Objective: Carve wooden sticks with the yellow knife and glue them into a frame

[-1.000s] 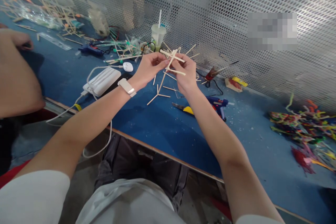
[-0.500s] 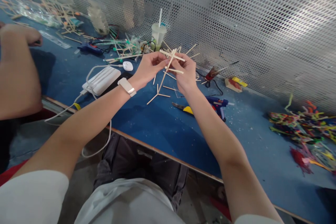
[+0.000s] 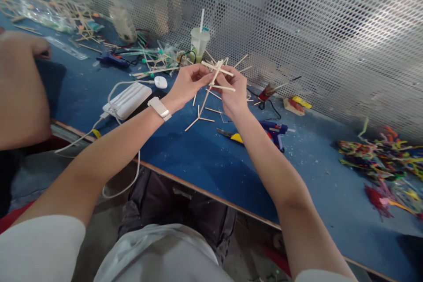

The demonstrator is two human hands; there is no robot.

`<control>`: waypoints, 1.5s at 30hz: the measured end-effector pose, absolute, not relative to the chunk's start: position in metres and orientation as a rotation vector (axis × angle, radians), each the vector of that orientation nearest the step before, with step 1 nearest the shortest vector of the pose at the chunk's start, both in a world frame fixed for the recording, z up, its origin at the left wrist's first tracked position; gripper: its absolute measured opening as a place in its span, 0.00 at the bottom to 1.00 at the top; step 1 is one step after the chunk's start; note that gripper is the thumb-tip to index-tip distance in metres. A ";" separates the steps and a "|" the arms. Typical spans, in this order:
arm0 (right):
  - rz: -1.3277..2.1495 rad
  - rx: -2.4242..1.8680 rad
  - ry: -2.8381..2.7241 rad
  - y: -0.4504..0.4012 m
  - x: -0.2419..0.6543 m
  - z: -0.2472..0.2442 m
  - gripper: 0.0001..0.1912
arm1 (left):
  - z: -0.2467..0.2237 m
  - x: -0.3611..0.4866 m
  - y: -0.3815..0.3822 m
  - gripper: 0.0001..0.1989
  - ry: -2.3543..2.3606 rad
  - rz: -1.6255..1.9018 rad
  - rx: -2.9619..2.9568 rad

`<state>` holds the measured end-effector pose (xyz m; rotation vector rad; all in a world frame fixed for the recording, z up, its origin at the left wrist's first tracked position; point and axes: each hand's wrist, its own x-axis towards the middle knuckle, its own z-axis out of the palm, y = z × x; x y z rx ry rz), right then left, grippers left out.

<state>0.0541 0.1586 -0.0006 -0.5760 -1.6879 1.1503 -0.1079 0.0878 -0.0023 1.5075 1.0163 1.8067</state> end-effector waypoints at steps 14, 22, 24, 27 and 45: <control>1.155 -0.594 -1.661 0.163 0.051 -0.006 0.31 | 0.002 -0.106 0.083 0.14 1.034 1.771 1.497; 1.189 -0.574 -1.680 0.159 0.052 -0.005 0.32 | 0.002 -0.107 0.084 0.11 1.084 1.764 1.462; 1.220 -0.608 -1.657 0.158 0.051 -0.005 0.32 | 0.002 -0.107 0.085 0.08 1.112 1.756 1.419; 1.247 -0.676 -1.632 0.154 0.050 -0.003 0.31 | 0.003 -0.107 0.086 0.11 1.167 1.740 1.355; 1.273 -0.581 -1.671 0.162 0.053 -0.005 0.32 | -0.001 -0.145 0.093 0.09 1.107 1.227 1.653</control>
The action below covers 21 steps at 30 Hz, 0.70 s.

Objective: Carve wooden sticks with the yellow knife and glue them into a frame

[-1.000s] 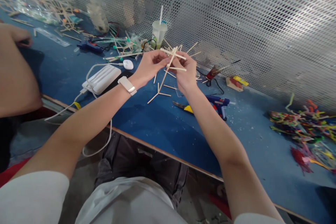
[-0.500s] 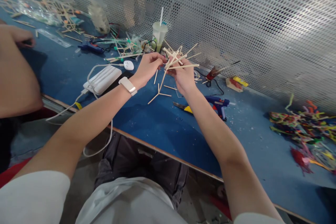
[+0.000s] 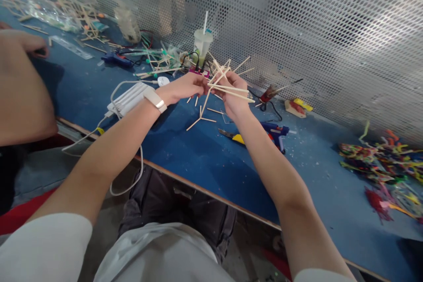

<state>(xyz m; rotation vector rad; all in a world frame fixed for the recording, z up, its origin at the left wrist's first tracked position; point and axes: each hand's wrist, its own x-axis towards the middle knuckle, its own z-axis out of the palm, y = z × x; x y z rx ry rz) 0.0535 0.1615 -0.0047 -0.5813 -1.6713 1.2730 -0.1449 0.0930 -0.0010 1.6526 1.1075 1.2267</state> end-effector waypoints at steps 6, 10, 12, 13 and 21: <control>1.216 -0.548 -1.691 0.165 0.058 0.000 0.27 | 0.007 -0.172 0.086 0.13 1.028 0.888 1.847; 1.121 -0.530 -1.762 0.165 0.061 0.003 0.25 | 0.004 -0.163 0.085 0.14 0.959 0.802 1.974; 1.105 -0.546 -1.747 0.164 0.061 0.005 0.26 | 0.003 -0.157 0.085 0.13 0.960 0.787 1.989; 1.099 -0.549 -1.725 0.164 0.061 0.005 0.26 | 0.003 -0.155 0.085 0.11 0.963 0.782 1.991; 0.912 -0.475 -1.763 0.156 0.063 0.014 0.24 | -0.005 -0.158 0.093 0.13 0.984 0.691 2.098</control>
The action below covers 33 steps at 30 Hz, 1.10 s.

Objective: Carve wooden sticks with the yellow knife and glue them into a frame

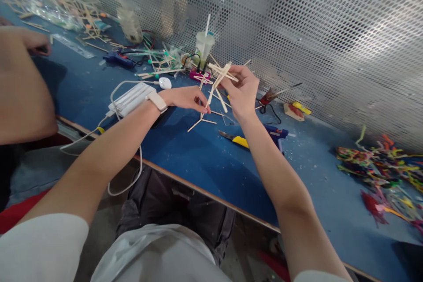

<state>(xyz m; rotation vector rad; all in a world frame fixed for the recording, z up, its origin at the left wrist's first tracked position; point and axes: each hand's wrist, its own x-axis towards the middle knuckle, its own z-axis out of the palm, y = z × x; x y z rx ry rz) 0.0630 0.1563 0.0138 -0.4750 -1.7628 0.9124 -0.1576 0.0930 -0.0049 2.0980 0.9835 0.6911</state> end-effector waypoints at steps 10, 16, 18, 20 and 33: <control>0.872 -0.452 -1.803 0.144 0.066 0.019 0.25 | 0.004 -0.153 0.086 0.09 0.977 0.757 1.986; 0.846 -0.503 -1.824 0.147 0.068 0.018 0.27 | 0.002 -0.155 0.090 0.08 0.994 0.689 2.054; 0.862 -0.495 -1.823 0.148 0.068 0.017 0.28 | 0.001 -0.155 0.090 0.08 0.997 0.687 2.034; 0.884 -0.487 -1.829 0.150 0.070 0.016 0.30 | 0.000 -0.155 0.090 0.09 1.026 0.707 1.988; 1.280 -0.243 -1.955 0.158 0.091 -0.007 0.29 | -0.004 -0.156 0.092 0.10 1.025 0.680 2.073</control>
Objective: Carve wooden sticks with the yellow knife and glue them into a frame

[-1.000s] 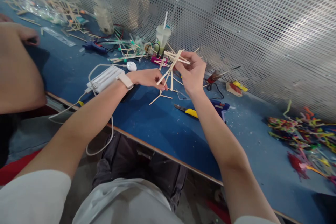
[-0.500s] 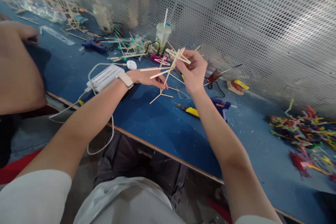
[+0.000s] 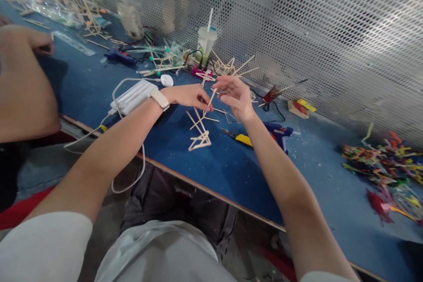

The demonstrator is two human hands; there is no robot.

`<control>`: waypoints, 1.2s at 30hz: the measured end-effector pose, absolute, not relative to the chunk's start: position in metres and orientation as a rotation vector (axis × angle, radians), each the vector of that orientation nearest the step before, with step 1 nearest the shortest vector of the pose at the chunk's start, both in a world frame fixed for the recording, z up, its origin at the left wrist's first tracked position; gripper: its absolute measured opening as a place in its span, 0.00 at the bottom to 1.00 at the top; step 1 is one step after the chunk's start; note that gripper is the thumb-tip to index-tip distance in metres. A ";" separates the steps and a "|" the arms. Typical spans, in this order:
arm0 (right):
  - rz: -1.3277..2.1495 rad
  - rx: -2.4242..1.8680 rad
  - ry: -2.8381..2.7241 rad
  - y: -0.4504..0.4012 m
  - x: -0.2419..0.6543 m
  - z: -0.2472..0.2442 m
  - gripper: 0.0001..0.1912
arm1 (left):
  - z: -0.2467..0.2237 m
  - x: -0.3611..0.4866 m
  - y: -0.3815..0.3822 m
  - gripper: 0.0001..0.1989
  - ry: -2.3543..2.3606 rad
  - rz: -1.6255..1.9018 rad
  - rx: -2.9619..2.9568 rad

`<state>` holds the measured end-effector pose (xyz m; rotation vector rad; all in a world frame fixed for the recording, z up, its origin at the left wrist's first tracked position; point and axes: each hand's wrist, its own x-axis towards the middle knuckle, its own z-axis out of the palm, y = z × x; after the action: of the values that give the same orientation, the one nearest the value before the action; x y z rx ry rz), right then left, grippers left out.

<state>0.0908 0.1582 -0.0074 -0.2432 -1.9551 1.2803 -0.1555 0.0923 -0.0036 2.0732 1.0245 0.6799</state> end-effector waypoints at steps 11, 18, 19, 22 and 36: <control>0.859 -0.409 -2.230 0.132 0.101 0.037 0.25 | 0.003 -0.157 0.088 0.17 1.017 0.570 2.140; 0.968 -0.315 -3.073 0.091 0.111 0.076 0.15 | 0.003 -0.158 0.086 0.13 1.069 0.642 2.130; 0.955 -0.278 -3.202 0.085 0.110 0.075 0.23 | 0.003 -0.157 0.086 0.12 1.060 0.660 2.133; 0.760 -0.375 -3.421 0.072 0.102 0.063 0.33 | 0.004 -0.155 0.085 0.10 1.058 0.744 2.122; 0.830 -0.520 -2.993 0.121 0.137 0.094 0.10 | -0.011 -0.159 0.095 0.09 1.350 1.133 1.925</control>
<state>0.1370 0.1210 0.0943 -0.5203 -2.9925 0.8303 -0.1586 0.0949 -0.0108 1.9251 1.3500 1.1326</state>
